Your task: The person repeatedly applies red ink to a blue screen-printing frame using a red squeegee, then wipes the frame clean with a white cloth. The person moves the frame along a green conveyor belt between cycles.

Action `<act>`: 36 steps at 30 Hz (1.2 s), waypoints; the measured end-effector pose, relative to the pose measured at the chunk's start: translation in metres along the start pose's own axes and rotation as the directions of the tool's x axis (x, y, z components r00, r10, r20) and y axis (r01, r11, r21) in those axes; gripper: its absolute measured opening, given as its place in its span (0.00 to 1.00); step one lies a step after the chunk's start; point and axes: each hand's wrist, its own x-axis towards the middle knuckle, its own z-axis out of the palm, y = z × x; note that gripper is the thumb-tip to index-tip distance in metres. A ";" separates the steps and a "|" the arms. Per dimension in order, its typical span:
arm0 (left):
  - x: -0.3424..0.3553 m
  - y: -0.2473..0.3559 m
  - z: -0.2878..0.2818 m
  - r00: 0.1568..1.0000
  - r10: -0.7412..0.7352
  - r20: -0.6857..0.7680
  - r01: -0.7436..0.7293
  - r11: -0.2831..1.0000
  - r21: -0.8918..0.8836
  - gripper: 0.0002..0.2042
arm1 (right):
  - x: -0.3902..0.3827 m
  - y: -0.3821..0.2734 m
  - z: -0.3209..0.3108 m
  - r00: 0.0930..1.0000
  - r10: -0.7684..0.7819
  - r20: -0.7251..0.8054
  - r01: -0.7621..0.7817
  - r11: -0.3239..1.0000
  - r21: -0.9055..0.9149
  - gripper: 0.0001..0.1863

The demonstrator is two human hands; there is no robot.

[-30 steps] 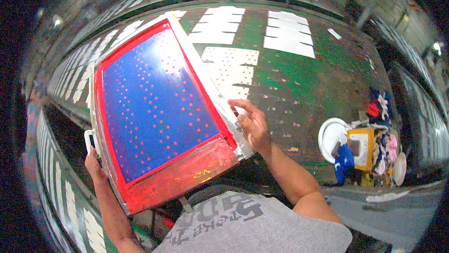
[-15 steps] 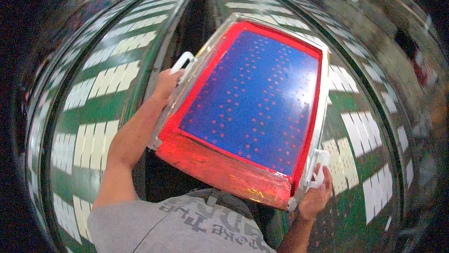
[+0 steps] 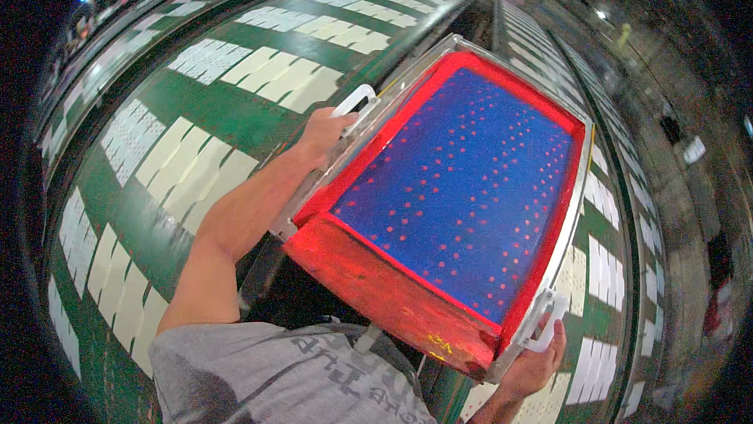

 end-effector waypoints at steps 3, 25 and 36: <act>-0.014 0.003 -0.016 1.000 0.020 -0.023 -0.021 0.998 -0.066 0.18 | 0.007 0.008 -0.003 0.999 -0.021 0.046 0.024 0.998 -0.053 0.32; -0.088 0.039 -0.150 0.761 0.143 -0.632 -0.163 0.986 0.027 0.19 | 0.164 0.055 0.124 0.533 -0.630 0.565 0.746 0.035 -0.665 0.22; -0.144 0.027 -0.217 0.484 0.133 -0.865 0.044 0.983 0.176 0.15 | 0.262 0.182 0.231 0.434 -0.536 0.724 0.564 0.788 0.246 0.33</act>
